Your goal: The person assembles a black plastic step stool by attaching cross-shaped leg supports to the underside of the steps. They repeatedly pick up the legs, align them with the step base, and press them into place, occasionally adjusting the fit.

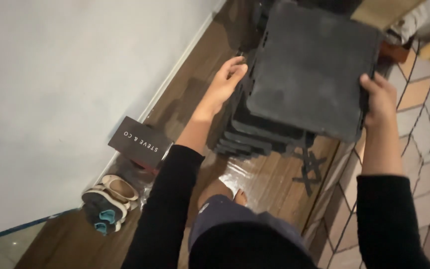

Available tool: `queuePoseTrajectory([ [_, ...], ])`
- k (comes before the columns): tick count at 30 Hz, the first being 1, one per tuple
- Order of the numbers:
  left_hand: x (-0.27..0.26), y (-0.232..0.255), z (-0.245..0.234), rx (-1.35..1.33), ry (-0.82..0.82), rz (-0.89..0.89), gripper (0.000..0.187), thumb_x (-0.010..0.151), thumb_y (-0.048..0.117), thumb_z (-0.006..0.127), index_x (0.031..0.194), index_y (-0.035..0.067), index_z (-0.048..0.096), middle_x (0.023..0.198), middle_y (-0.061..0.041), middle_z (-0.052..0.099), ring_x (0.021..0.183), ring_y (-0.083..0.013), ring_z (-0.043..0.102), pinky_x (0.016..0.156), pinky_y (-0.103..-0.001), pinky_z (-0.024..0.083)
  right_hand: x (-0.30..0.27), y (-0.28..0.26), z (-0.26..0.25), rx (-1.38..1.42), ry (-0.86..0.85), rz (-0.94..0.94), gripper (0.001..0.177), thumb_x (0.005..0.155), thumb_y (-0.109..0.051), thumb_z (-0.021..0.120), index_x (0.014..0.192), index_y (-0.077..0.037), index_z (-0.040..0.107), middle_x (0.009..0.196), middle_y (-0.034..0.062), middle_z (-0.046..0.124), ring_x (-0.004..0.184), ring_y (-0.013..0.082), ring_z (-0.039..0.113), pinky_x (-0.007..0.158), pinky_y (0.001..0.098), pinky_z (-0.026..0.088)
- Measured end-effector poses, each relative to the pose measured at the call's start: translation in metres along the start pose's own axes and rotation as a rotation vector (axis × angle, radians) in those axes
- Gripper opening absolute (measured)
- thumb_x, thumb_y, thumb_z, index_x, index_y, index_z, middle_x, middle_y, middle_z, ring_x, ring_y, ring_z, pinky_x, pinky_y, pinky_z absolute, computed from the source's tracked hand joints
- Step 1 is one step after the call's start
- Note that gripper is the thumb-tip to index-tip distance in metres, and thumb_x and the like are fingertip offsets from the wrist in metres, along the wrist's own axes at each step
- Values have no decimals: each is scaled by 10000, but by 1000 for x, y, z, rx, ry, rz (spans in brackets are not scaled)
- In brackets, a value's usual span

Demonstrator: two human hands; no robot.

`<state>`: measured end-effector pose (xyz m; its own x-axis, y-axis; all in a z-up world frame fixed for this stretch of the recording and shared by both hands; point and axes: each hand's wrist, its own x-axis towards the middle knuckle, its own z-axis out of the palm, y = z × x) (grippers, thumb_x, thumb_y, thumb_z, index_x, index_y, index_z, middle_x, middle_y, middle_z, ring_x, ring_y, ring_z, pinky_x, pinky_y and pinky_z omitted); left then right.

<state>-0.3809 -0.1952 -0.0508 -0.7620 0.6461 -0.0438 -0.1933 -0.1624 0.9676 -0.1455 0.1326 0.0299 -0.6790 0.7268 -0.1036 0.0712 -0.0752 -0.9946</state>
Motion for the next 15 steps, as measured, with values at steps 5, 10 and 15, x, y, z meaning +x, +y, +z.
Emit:
queuePoseTrajectory([
  [5,66,-9,14,-25,-18,19,579,1016,374,646,1483,46,548,1469,-121,577,1354,-189,522,1133,-321,384,-7,-5,9,-83,44,5,327,1028,-84,631,1340,8,661,1242,69,728,1085,167,700,967,292,552],
  [10,93,-11,29,-127,-273,80,596,980,210,699,1498,-21,514,1401,-118,650,1249,-176,605,1081,-314,472,-10,-3,10,-79,128,85,306,1038,-83,649,1331,3,664,1185,49,720,999,149,692,893,301,553],
  [15,87,-11,34,-528,-335,-63,648,963,76,717,1528,-68,437,1400,-106,617,1229,-160,595,1070,-310,467,-23,-10,22,-259,222,141,311,1054,-104,633,1349,-9,658,1184,56,714,1011,148,693,906,298,550],
])
